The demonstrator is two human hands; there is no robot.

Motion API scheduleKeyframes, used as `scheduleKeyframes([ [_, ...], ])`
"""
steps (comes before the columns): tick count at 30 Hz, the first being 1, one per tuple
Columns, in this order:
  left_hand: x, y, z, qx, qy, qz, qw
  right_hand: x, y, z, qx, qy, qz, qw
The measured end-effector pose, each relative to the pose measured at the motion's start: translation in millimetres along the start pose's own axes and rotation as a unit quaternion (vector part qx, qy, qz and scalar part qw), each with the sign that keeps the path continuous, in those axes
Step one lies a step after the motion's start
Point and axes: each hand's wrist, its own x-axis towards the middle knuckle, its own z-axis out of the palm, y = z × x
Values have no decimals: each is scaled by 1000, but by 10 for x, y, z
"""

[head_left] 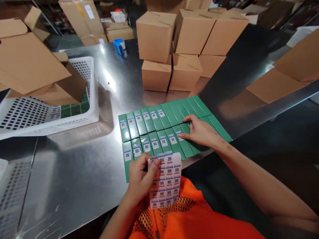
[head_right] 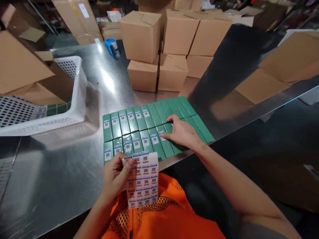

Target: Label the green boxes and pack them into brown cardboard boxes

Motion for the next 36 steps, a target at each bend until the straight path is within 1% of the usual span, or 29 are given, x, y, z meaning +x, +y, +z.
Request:
scheduleKeyframes([
  [2,3,13,6,8,0,8,1000,-5,31,-24,30,-8,-10,999],
  [4,12,25,14,19,-1,14,1000,-78,4,-28,115,-3,-55,992],
  [6,25,33,21,23,-3,17,1000,-211,-85,-4,217,-14,-121,969],
  [7,30,34,23,23,-4,18,1000,-289,-144,18,249,-29,-155,955],
  [9,37,30,24,22,-2,14,1000,-439,-262,78,265,-60,-216,938],
  [10,38,25,24,21,1,12,1000,-501,-311,112,263,-62,-240,932],
  [13,32,4,22,16,5,-8,1000,-607,-384,178,291,-17,-299,909],
  [15,30,-7,24,8,0,-31,999,-589,-368,152,333,5,-326,885],
  [16,31,-10,26,6,-3,-41,999,-543,-348,115,357,16,-329,874],
  [17,33,-11,29,6,-5,-46,999,-466,-323,65,382,32,-321,866],
  [19,40,-13,34,11,-2,-46,999,-216,-273,-56,421,74,-277,861],
  [21,47,-18,38,16,4,-42,999,135,-237,-166,427,89,-223,872],
  [23,51,-30,41,17,8,-39,999,510,-224,-238,409,51,-168,895],
  [24,52,-36,43,18,9,-36,999,678,-226,-258,392,22,-141,909],
  [26,54,-45,48,24,13,-27,999,936,-245,-270,355,-41,-103,928],
  [27,55,-45,51,29,15,-21,999,1021,-259,-267,339,-70,-93,933],
  [29,58,-40,57,40,17,-12,999,1113,-288,-251,317,-108,-87,938],
  [31,63,-30,61,45,15,-10,999,1135,-311,-232,297,-122,-80,944],
  [36,71,-16,65,43,16,-13,999,1111,-355,-189,243,-110,-75,961],
])
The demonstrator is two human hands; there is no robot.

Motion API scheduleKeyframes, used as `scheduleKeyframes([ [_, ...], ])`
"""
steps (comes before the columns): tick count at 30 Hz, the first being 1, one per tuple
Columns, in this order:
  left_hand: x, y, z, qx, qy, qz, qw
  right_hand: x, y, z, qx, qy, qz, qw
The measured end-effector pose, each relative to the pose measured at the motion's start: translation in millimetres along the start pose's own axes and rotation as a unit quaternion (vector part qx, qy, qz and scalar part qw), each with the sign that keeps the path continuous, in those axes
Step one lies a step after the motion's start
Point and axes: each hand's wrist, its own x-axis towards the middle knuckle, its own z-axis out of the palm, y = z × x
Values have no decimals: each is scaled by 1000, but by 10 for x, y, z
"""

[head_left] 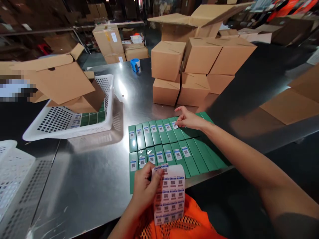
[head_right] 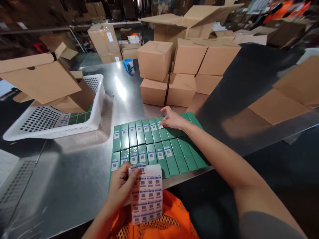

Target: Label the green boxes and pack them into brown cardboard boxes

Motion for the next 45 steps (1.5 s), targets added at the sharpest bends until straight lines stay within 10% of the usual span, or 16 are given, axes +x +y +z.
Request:
scheduleKeyframes([
  [10,-11,13,6,-6,4,-11,1000,-60,-51,-56,-160,115,-16,980],
  [17,34,34,6,-50,0,-33,998,-980,-160,487,6,-105,-220,970],
  [23,1,6,-19,-111,-6,-71,991,-1193,-229,583,102,-59,-349,930],
  [29,-12,-41,-15,-88,-9,-89,992,-499,-67,-64,175,136,-139,965],
  [33,-10,-67,-6,-64,-4,-72,995,-101,89,-355,122,66,12,990],
  [45,-16,-11,9,-57,11,-59,997,180,149,-289,-53,47,101,992],
])
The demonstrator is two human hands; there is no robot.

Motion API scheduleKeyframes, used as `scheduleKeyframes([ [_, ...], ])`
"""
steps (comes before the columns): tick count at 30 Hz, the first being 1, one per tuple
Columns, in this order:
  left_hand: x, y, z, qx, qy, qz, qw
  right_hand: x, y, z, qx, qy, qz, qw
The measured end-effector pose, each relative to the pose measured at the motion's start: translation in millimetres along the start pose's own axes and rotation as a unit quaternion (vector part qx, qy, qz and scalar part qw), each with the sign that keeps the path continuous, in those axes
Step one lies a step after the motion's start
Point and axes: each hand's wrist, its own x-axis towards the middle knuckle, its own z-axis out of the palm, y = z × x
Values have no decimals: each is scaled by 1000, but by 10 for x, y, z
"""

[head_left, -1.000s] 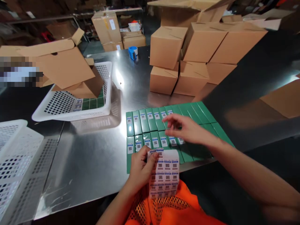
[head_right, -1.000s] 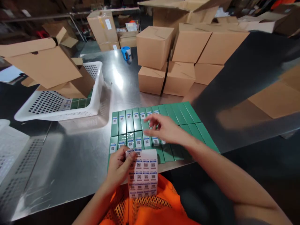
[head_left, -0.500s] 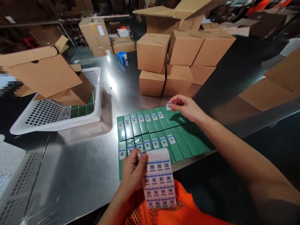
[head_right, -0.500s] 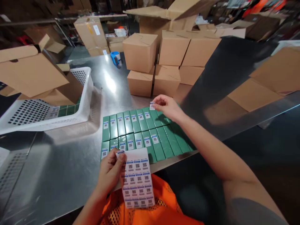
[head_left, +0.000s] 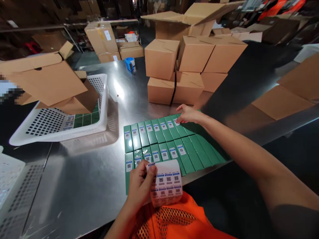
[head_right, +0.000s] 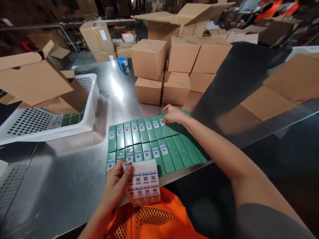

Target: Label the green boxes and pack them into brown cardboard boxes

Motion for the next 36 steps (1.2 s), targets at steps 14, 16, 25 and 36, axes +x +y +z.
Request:
scheduleKeyframes([
  [14,39,39,-16,-3,-31,5,1000,-1078,7,424,88,-75,-256,960],
  [16,46,57,-18,-11,-35,4,999,-1310,-42,562,91,-156,-296,938],
  [25,54,63,-76,-26,-95,25,995,-1483,-92,936,66,-77,-447,889],
  [36,0,105,-96,-17,-85,6,996,-1648,126,641,165,1,-421,892],
])
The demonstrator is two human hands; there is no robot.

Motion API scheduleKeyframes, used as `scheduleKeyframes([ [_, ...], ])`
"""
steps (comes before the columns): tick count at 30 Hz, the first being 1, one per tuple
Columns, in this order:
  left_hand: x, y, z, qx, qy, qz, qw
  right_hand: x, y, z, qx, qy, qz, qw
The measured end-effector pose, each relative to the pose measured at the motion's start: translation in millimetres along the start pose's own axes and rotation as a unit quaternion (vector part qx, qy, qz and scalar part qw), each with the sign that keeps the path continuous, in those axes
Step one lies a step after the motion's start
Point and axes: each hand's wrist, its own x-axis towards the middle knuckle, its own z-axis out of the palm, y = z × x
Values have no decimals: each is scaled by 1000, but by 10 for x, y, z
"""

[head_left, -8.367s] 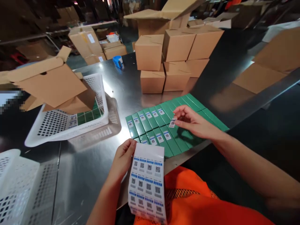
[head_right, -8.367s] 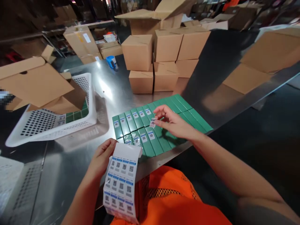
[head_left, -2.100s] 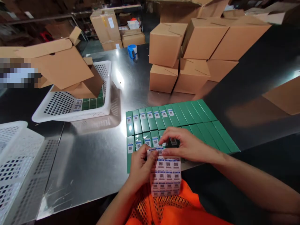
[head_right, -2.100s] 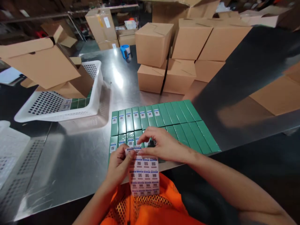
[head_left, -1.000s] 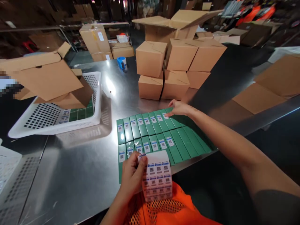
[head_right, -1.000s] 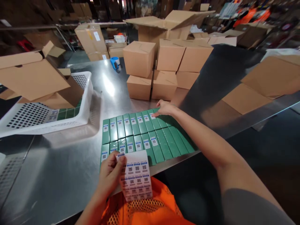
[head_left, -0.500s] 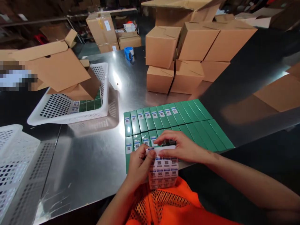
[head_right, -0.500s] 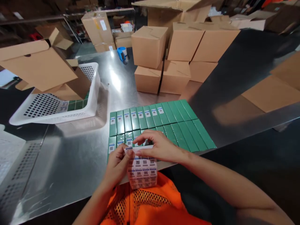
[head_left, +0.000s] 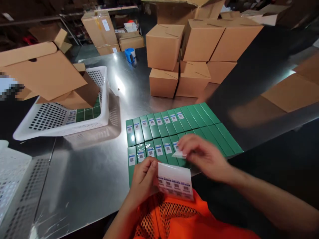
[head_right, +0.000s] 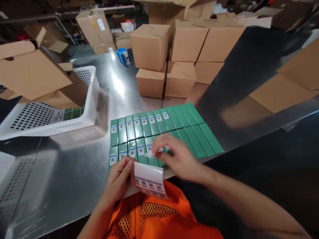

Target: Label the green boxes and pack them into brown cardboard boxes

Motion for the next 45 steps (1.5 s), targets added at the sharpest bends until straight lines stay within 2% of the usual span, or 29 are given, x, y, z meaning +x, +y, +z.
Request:
scheduleKeyframes([
  [2,-14,4,17,-3,5,-13,1000,68,62,-261,15,57,146,988],
  [3,-22,10,28,-3,11,-17,1000,98,115,-388,11,57,206,977],
  [5,-36,25,49,-8,31,-28,999,128,240,-595,11,10,295,955],
  [7,-44,35,63,-13,45,-35,998,116,351,-704,30,-43,352,935],
  [9,-46,34,66,-7,49,-32,998,82,421,-719,31,-64,379,922],
  [11,-41,27,59,9,40,-21,999,53,443,-682,-2,-59,390,919],
  [15,-31,18,37,35,37,-6,999,75,398,-596,-88,-44,402,910],
  [21,-30,-16,-1,61,16,5,998,209,344,-562,-153,-38,440,884],
  [25,-29,-35,-12,62,14,9,998,226,403,-676,-252,-76,418,869],
  [28,-25,-37,-13,64,3,16,998,161,464,-750,-257,-65,389,882],
  [30,-25,-37,-15,67,0,22,998,98,494,-744,-258,-43,374,890],
  [35,-35,-38,-21,74,-1,21,997,21,515,-665,-344,-48,346,871],
  [38,-36,-42,-19,78,9,29,997,33,517,-659,-313,-25,317,895],
  [41,-27,-42,-10,75,5,29,997,7,529,-605,-328,35,193,924],
  [43,-15,-32,1,69,6,20,997,-42,537,-521,-379,16,87,921],
  [45,0,-18,18,64,20,13,998,-97,508,-416,-401,-15,32,915],
])
